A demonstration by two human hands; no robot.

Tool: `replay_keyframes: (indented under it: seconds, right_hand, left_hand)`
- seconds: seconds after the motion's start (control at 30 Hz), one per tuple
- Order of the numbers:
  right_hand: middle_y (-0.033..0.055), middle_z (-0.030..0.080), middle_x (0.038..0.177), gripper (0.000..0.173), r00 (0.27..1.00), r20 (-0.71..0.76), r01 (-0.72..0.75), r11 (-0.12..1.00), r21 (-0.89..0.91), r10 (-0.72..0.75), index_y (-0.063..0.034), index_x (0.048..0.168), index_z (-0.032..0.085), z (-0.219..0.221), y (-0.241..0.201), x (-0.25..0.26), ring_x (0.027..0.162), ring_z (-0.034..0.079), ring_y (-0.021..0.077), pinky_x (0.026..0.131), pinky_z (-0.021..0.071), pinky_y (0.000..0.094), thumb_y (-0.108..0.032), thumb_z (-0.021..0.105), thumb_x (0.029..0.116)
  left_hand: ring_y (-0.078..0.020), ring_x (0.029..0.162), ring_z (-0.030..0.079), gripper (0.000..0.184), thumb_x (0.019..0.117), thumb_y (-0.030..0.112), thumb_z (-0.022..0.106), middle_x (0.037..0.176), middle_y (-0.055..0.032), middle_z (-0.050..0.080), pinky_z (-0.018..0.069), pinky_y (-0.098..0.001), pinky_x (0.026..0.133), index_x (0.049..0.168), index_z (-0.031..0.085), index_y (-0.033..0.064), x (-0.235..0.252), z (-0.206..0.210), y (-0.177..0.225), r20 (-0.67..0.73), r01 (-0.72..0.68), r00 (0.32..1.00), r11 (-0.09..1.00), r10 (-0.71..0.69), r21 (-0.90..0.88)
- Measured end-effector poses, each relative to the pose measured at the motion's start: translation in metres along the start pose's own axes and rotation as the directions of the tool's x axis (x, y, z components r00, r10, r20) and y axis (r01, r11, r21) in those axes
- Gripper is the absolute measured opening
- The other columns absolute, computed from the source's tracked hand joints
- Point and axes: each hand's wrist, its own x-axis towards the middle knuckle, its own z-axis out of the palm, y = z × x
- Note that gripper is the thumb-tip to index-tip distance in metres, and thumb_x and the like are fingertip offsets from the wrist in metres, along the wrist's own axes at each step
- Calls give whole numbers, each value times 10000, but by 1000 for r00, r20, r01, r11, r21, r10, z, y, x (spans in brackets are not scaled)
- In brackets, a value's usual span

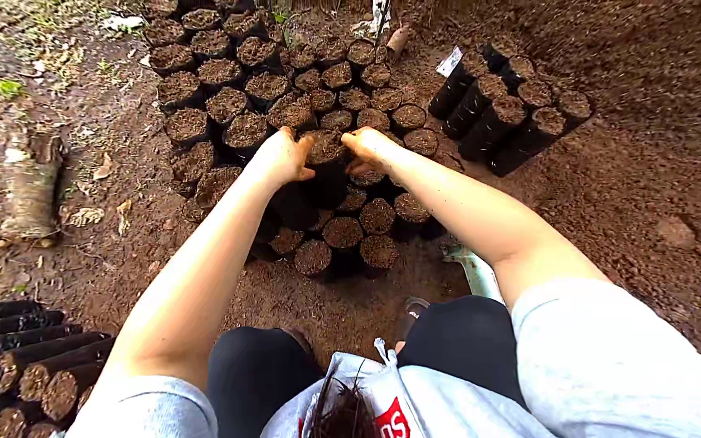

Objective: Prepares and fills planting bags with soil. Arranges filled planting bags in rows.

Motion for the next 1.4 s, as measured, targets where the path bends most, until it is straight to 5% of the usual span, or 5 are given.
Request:
replay_keyframes:
  seconds: [0.47, 0.73, 0.97, 1.2, 1.4]
  right_hand:
    - [142, 668, 1011, 398, 984, 180, 128, 721, -681, -5, -9, 1196, 613, -26, -77, -1, 821, 685, 220, 771, 591, 395, -298, 745, 956]
    - [141, 659, 910, 334, 908, 389, -70, 971, -229, 157, 26, 1221, 570, -39, -38, 20, 734, 689, 192, 691, 599, 327, -268, 572, 1062]
    - [224, 669, 1168, 315, 951, 253, 62, 687, -724, 181, 18, 1266, 623, -1, -88, 2, 1001, 703, 334, 873, 574, 517, -207, 504, 1081]
    - [253, 613, 1356, 314, 936, 203, -23, 623, -782, 289, 78, 1250, 640, 6, -127, -47, 1273, 594, 417, 1005, 498, 599, -73, 446, 1053]
    - [263, 610, 1343, 405, 983, 180, 92, 787, -610, 25, -17, 1385, 565, -72, -80, -87, 1263, 589, 444, 1026, 460, 660, -245, 402, 1093]
  left_hand:
    - [-433, 1201, 603, 266, 1034, 237, 601, 1213, -190, 690, 425, -690, 965, 1220, 705, 75, 16, -16, -16, -238, -237, 875, 803, 421, 547]
    - [-393, 1140, 637, 193, 987, 250, 699, 1067, -117, 750, 425, -639, 949, 1123, 722, 116, 33, -4, -29, -218, -60, 951, 822, 219, 566]
    - [-424, 1126, 629, 244, 977, 207, 704, 1070, -176, 721, 412, -669, 963, 1148, 662, 38, 30, -7, -16, -232, 47, 970, 873, 77, 485]
    - [-354, 1326, 547, 273, 1001, 132, 557, 1434, -122, 602, 432, -586, 1064, 1216, 703, 48, -31, -4, -33, -304, -115, 930, 949, 206, 292]
    - [-423, 1476, 377, 533, 978, 125, 619, 1631, -248, 335, 341, -538, 1196, 1475, 496, -24, -120, -20, -62, -348, 362, 884, 928, -313, 84]
